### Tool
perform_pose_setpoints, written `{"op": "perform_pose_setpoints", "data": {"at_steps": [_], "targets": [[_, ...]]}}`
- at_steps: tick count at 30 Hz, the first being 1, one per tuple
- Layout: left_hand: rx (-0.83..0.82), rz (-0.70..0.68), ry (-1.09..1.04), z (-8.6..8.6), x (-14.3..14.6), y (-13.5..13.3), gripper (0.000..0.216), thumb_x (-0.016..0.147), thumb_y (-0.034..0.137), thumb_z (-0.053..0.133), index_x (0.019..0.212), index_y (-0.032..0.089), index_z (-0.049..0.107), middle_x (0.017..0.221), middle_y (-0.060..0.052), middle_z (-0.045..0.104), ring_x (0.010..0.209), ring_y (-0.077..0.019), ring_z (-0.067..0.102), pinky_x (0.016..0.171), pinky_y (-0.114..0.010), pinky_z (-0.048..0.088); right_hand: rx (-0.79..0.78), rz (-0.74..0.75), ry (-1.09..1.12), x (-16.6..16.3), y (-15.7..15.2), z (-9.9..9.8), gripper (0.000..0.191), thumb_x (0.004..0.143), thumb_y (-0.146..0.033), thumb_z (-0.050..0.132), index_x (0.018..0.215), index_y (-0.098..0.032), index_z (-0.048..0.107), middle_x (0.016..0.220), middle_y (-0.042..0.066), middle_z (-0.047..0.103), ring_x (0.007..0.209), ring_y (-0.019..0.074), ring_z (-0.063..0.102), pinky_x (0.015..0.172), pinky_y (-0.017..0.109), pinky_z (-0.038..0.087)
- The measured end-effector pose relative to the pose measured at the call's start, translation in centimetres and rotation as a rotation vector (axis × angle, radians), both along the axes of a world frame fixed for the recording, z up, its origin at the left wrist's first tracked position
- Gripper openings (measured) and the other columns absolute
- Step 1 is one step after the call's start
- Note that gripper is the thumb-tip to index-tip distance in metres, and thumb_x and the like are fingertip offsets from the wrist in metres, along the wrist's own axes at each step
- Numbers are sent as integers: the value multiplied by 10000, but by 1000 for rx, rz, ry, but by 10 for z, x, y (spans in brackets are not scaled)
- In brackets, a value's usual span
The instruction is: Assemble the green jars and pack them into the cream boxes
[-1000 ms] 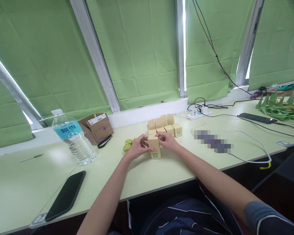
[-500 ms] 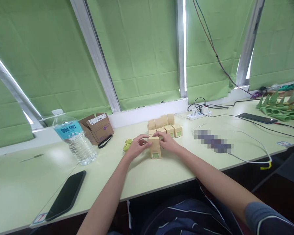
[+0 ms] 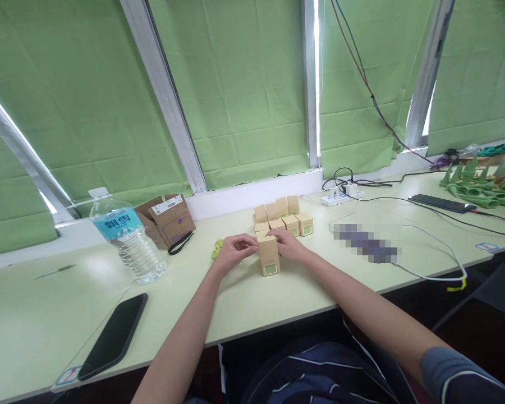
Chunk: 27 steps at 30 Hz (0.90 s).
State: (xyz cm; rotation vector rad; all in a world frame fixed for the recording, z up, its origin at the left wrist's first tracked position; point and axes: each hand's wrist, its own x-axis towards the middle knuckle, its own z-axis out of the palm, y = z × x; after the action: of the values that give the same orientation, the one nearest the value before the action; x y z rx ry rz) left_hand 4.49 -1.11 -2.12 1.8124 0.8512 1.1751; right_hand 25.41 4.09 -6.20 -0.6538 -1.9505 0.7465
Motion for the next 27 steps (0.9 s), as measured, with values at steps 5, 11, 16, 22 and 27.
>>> {"op": "perform_pose_setpoints", "data": {"at_steps": [5,11,16,22,27], "targets": [[-39,50,38,2,0,-1,309,702,390,822,858,144,719,883,-84,711,804,-178,640,775,-318,525,-25,54,36,0,-4,3,184,805,-246,564,910,-181,700,901,47,667,755,159,569,593,237,410],[-36,93,85,5,3,-4,334,733,450,785,865,150,721,868,-79,720,790,-179,645,757,-313,520,-21,94,-1,1,-6,5,202,814,-323,610,929,-188,708,915,37,683,753,151,563,608,235,402],[-46,68,111,4,4,-3,352,764,479,749,884,150,718,870,-76,715,776,-176,637,725,-303,507,-56,97,-1,1,-9,7,274,903,-398,523,884,-178,684,806,20,647,613,115,512,548,227,371],[-29,82,226,2,4,-2,379,847,515,643,944,159,728,796,-52,681,739,-160,598,665,-274,460,-61,25,21,2,-11,10,369,958,-420,429,797,-177,654,636,-14,560,535,103,466,531,228,361],[-46,100,182,1,6,0,462,903,569,522,1041,164,697,778,-47,657,717,-154,606,629,-259,435,-19,34,-7,0,-3,1,166,799,-251,612,925,-186,697,836,17,687,695,141,568,617,246,428]]}}
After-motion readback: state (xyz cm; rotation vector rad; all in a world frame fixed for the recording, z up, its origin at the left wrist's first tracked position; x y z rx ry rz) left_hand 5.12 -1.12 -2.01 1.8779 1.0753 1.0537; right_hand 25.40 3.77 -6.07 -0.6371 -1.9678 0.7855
